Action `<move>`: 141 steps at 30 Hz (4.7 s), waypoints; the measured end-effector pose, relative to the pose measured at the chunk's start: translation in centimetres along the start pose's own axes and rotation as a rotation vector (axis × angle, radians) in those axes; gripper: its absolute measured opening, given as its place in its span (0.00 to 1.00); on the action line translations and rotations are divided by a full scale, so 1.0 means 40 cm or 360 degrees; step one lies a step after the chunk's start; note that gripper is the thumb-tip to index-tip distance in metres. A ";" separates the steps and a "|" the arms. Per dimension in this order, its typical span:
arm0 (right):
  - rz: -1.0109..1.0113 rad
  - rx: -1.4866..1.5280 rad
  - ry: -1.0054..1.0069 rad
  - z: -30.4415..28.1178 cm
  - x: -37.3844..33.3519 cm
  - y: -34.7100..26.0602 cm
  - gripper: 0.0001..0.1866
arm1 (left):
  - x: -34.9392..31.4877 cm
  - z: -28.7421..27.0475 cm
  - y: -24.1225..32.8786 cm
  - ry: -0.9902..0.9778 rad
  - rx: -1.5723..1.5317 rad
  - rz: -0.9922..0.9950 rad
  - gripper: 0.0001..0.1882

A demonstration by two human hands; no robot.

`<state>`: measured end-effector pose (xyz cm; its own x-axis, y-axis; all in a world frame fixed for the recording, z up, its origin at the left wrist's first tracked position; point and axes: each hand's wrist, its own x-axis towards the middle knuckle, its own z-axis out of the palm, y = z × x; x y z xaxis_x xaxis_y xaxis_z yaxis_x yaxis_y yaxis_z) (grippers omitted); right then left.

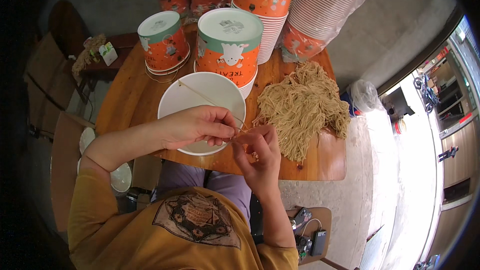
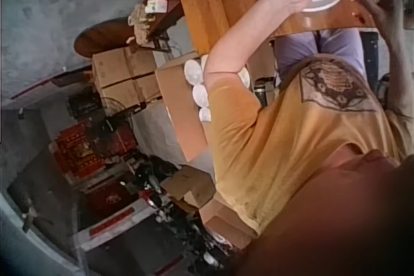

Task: Attaching strings to paper buckets to create handles for packaging.

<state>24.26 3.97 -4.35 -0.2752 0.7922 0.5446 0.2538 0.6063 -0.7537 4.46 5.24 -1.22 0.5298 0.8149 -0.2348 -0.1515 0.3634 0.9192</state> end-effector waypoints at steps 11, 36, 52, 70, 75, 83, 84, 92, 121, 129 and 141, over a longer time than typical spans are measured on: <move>-0.0188 -0.0342 -0.0039 0.013 -0.008 -0.029 0.13 | -0.004 0.004 0.012 0.0043 -0.0059 -0.0077 0.07; 0.0210 -0.0039 -0.0040 -0.015 0.011 -0.014 0.06 | -0.024 0.056 0.003 0.0166 0.0973 0.0544 0.14; 0.0241 0.0250 -0.0014 -0.010 -0.004 0.008 0.05 | 0.006 0.025 0.025 0.0022 0.0474 -0.0190 0.18; 0.0407 0.0063 -0.0177 0.026 -0.040 -0.060 0.09 | -0.103 0.051 0.025 0.0287 0.1529 0.0687 0.06; 0.0086 -0.0075 -0.0143 0.039 -0.040 -0.068 0.09 | -0.128 0.040 0.021 0.0296 0.1409 0.0580 0.06; 0.0486 0.0657 -0.0029 0.061 -0.067 -0.043 0.06 | -0.106 0.002 0.036 0.0034 0.1082 0.0060 0.13; 0.0485 0.0656 -0.0032 0.061 -0.070 -0.043 0.06 | -0.098 -0.006 0.042 0.0036 0.1080 0.0063 0.13; 0.0599 0.0886 -0.0046 0.059 -0.059 -0.042 0.07 | -0.041 -0.037 0.040 -0.0377 0.0708 -0.0292 0.14; -0.0082 -0.0281 0.0133 0.094 -0.066 -0.041 0.10 | -0.111 0.037 -0.032 0.0497 0.1752 0.0989 0.07; 0.0358 0.0135 0.0131 0.099 -0.066 -0.061 0.08 | -0.115 0.043 -0.035 0.0542 0.1649 0.0892 0.11; 0.0456 0.0300 0.0134 0.099 -0.069 -0.059 0.07 | -0.127 0.049 -0.015 0.0482 0.1695 0.0681 0.07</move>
<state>20.75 0.07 -5.51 -0.1379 0.9361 0.3235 0.1316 0.3410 -0.9308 3.51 0.01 0.05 0.3643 0.9044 0.2221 0.5782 -0.4065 0.7074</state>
